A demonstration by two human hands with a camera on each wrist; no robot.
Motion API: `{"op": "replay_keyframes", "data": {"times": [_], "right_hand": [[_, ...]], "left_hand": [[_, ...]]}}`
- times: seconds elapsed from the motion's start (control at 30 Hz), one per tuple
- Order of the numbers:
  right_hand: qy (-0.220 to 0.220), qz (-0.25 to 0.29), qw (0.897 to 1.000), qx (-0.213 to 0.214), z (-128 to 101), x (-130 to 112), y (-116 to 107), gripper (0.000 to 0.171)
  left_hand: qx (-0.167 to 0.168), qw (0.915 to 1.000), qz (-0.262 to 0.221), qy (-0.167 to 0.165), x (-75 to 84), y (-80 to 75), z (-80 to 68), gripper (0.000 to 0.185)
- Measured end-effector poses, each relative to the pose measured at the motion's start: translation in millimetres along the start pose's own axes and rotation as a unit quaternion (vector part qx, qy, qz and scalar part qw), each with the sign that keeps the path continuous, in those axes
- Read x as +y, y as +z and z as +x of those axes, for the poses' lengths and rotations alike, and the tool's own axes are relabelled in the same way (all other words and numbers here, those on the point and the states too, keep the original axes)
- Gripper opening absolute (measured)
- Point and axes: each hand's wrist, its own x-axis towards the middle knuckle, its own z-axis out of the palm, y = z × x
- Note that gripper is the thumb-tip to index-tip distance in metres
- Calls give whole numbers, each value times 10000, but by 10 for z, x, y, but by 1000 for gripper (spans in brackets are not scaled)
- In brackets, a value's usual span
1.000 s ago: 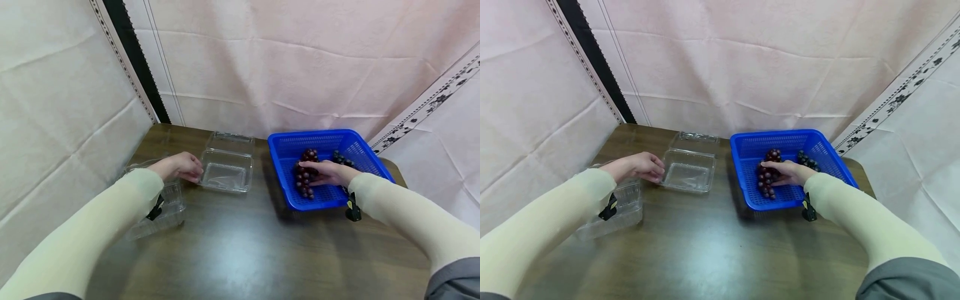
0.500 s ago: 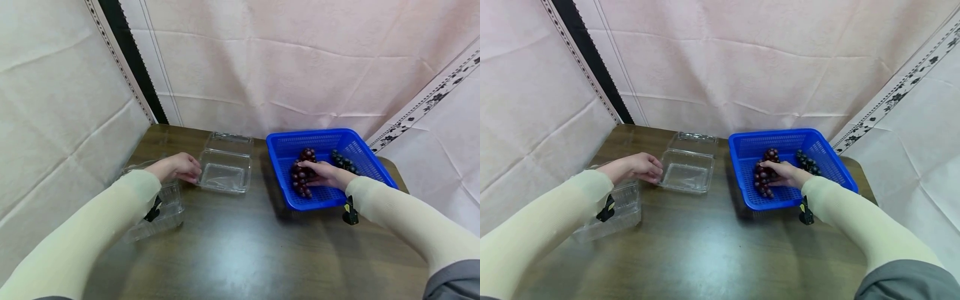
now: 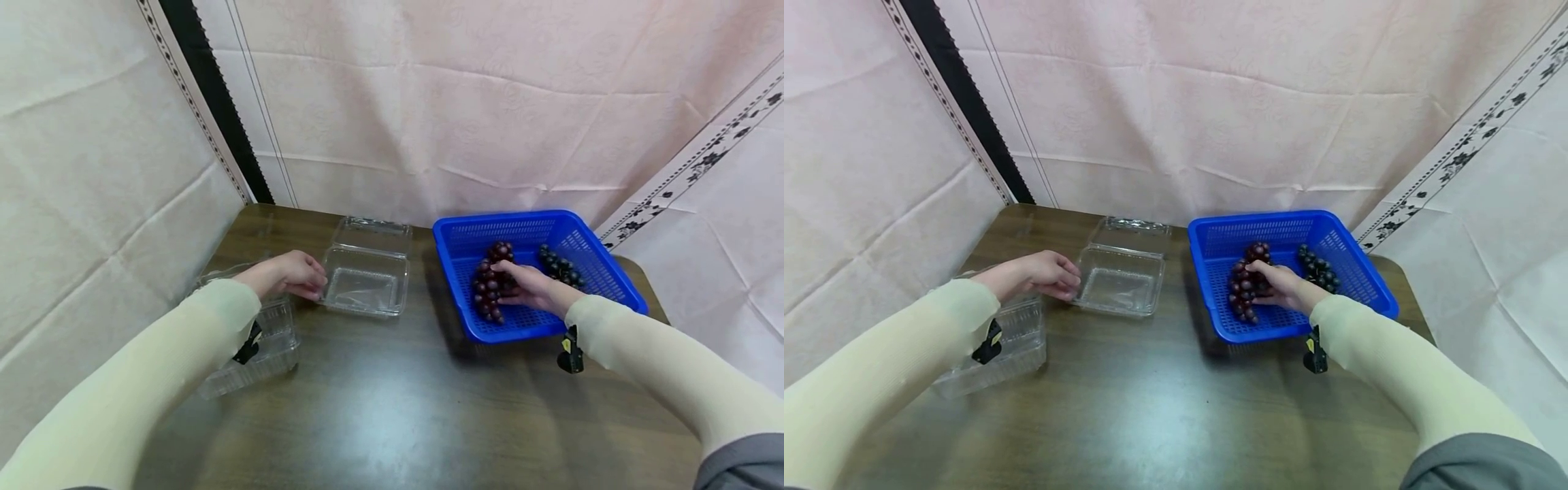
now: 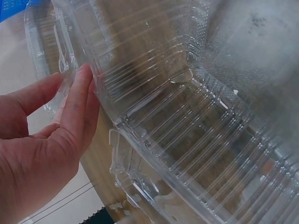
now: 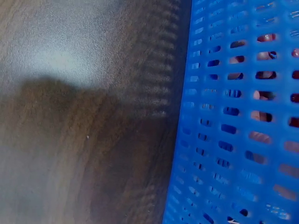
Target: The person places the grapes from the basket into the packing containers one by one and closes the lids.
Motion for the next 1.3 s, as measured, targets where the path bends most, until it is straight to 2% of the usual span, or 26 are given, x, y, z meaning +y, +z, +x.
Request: {"op": "replay_keyframes", "data": {"times": [0.33,0.57,0.73,0.9,1.07,1.3], "right_hand": [[-118,686,9975,-76,-36,-17,-39,75],[-327,1052,9933,-363,-66,-42,-65,46],[-447,1505,9862,-532,-115,-55,-87,29],[-607,1795,9790,-753,-179,-98,-91,25],[-713,2180,9701,-794,-235,-157,-89,21],[-932,2503,9582,-1029,-333,-259,-73,32]], "left_hand": [[-25,10000,18,24,-13,-2,-4,47],[-8,10000,49,43,-22,-13,-6,45],[-38,10000,8,59,-28,-10,-8,46],[-11,10000,-37,28,-32,-10,4,45],[-20,10000,-68,23,-35,-10,5,45],[-45,10000,-67,52,-36,-8,-8,46]]}}
